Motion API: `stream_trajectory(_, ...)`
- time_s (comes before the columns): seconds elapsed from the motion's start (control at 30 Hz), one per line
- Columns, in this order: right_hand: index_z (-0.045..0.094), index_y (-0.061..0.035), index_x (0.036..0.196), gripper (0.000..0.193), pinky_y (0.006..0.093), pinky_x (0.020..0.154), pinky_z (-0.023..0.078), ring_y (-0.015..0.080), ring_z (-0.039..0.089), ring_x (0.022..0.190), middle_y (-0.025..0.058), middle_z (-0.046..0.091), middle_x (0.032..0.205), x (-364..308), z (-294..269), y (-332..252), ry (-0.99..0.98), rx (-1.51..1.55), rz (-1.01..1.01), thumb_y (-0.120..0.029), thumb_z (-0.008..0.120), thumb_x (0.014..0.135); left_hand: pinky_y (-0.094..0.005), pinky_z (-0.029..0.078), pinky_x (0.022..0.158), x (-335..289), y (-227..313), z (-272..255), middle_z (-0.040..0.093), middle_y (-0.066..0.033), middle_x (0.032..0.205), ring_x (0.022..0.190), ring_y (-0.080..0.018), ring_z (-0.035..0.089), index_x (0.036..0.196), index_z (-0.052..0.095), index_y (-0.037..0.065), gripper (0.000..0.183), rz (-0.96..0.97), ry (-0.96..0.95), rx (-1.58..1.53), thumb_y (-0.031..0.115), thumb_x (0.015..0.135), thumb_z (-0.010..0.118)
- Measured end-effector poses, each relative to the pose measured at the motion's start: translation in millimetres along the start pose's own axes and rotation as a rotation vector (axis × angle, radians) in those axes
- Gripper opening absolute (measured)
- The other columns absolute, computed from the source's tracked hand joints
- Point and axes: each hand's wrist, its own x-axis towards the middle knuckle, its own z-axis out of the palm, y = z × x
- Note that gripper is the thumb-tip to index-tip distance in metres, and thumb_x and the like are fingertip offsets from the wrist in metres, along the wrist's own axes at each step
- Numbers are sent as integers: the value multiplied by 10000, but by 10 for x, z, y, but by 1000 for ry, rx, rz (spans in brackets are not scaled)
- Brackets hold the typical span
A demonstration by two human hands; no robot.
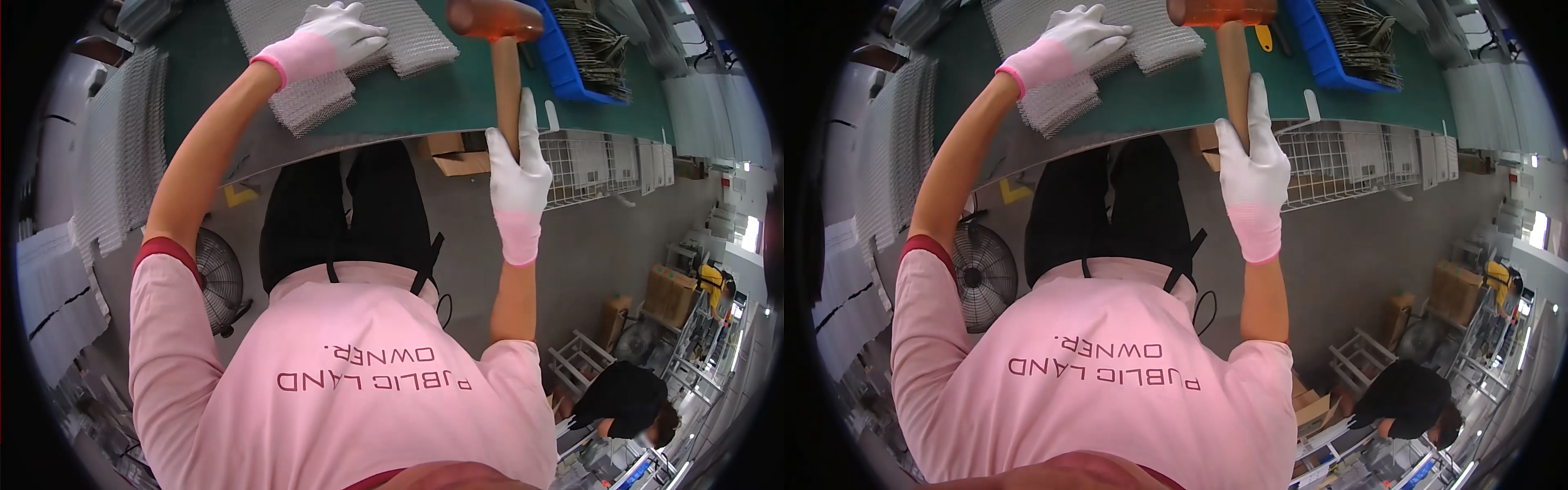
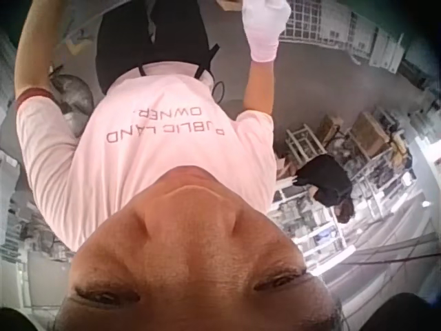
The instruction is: Hammer foam sheets with a rubber mallet on a workbench as part of an assembly process.
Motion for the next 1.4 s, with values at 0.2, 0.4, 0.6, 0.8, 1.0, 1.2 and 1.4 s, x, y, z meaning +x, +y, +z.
stream_trajectory(0.2,433,-260,1595,694,379,899,559,309,755,965,183,743,1184,200,-3,35,-313,-397,51,-162,694,960,-464,419,1054,-53,-290,474,604,-190,1245,1207,-341,576,1372,672,145,582,-25,208,128,545,951,621)
stream_trajectory(0.4,423,-283,1600,698,409,856,567,389,732,995,211,732,1189,121,70,140,-224,-264,-101,-166,683,962,-504,437,948,-92,-310,431,615,-215,1101,1056,-396,576,1296,726,199,371,53,216,-42,298,970,578)
stream_trajectory(0.6,354,-257,1631,719,421,921,550,406,715,1036,217,686,1304,-220,50,50,-281,-296,42,-152,639,979,-471,469,975,-167,-582,406,643,-146,1140,1083,-359,600,1293,712,137,378,236,253,-176,189,925,644)
stream_trajectory(0.8,391,-99,1610,729,345,867,556,373,718,943,230,678,1294,-597,217,-254,-190,-37,-184,2,654,937,-454,475,990,-264,-627,541,660,-150,1173,1111,-340,627,1198,705,79,315,313,378,-159,202,913,652)
stream_trajectory(1.0,347,-150,1630,783,435,624,572,358,667,657,131,641,873,-737,758,-612,-419,-491,-299,-91,678,923,-455,475,1005,-287,-630,546,667,-140,1167,1143,-325,625,1208,701,99,305,305,403,-137,226,940,630)
stream_trajectory(1.2,384,-148,1615,788,409,595,563,332,662,641,130,651,877,-859,722,-662,-159,-185,-344,-35,692,899,-459,430,1064,-251,-639,647,625,-166,1245,1198,-357,578,1330,643,106,400,301,297,-177,237,953,632)
stream_trajectory(1.4,356,-201,1630,769,434,766,583,384,709,821,175,724,1044,-1033,772,-290,-404,-221,-136,-120,668,932,-554,336,1161,-574,-1008,363,473,-288,1493,1402,-474,421,1478,530,85,640,51,326,31,429,948,628)
